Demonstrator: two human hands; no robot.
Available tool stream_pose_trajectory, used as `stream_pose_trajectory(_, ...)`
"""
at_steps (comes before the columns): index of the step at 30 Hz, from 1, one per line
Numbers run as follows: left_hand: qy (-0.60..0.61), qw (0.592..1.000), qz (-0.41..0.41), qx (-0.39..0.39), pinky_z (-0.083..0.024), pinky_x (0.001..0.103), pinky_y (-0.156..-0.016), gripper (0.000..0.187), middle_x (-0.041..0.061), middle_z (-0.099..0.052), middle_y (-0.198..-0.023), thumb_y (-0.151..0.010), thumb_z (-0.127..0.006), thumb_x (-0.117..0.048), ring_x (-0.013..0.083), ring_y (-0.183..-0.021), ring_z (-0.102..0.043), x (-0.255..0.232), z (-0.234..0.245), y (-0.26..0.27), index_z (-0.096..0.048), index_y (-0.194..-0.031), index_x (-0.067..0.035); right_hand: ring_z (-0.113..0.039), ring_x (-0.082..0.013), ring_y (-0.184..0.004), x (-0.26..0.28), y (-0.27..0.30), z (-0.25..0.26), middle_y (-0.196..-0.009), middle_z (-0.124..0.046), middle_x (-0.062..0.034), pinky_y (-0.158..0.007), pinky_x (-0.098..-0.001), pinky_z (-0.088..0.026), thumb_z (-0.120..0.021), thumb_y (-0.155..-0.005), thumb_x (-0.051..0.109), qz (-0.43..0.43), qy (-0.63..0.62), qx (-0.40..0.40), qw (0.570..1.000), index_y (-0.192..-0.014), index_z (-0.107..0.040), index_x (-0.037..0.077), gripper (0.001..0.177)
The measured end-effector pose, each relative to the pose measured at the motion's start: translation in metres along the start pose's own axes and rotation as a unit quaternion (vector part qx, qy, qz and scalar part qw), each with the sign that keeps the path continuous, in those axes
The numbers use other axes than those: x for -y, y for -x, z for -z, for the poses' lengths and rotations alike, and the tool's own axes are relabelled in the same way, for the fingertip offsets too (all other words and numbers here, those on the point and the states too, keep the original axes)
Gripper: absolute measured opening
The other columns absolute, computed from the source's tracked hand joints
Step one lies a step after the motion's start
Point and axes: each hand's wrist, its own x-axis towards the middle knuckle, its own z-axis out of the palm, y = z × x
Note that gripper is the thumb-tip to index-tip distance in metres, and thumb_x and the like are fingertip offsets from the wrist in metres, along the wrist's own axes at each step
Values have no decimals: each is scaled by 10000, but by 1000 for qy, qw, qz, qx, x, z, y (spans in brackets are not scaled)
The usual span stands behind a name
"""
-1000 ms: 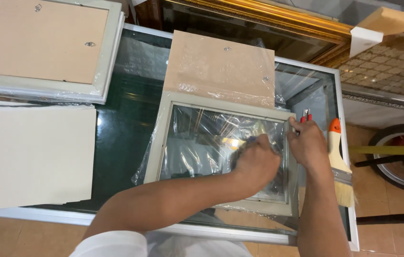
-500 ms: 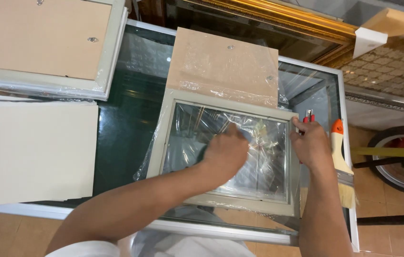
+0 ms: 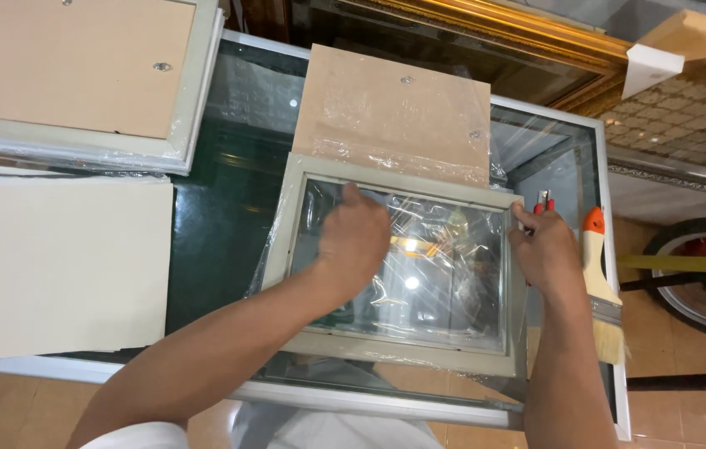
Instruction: Wiping the glass of a picture frame with a cloth.
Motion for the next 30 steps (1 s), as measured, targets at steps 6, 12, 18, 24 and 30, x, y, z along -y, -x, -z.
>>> stream_pose_trajectory(6,61,993,-60,-78,-554,448,-412,144,102,-512,-860,-781,-620,-89,327,-551,-716,-87,-53,-12,-708,-738,18,-632,-468,-1155,2,2,2,-1223,-678,-227,-968,-583,-504,-661,-912,189,6,-8,2,1000,-1354,-702,173,445)
stream_pose_trajectory(12,93,976,-130,-149,-535,392,-425,127,101,-540,-798,-771,-664,-97,290,-524,-686,-151,-75,-20,-717,-662,-59,-626,-478,-1149,-4,0,2,-1202,-672,-228,-927,-583,-516,-677,-908,155,20,-13,0,1000,-1340,-709,192,435)
stream_pose_trajectory(18,184,954,-204,-119,-549,472,-483,153,123,-598,-830,-784,-631,-104,368,-622,-710,-147,-78,-40,-741,-722,-19,-631,-478,-1136,-4,-2,0,-1148,-679,-234,-925,-573,-521,-673,-941,193,23,-38,0,999,-1327,-713,195,388)
stream_pose_trajectory(24,176,943,-275,-60,-546,481,-522,163,137,-610,-857,-804,-588,-82,386,-677,-706,-124,-74,-38,-738,-775,-25,-658,-428,-1120,-19,-10,-9,-1162,-692,-197,-935,-540,-530,-683,-912,157,16,-37,-6,999,-1309,-725,223,405)
stream_pose_trajectory(30,191,910,-367,38,-566,494,-670,197,167,-668,-975,-834,-597,-51,389,-814,-716,-106,-24,15,-783,-889,-14,-632,-436,-1175,-12,-7,-2,-1223,-688,-183,-984,-568,-503,-689,-897,200,-9,-25,0,1000,-1317,-721,226,422)
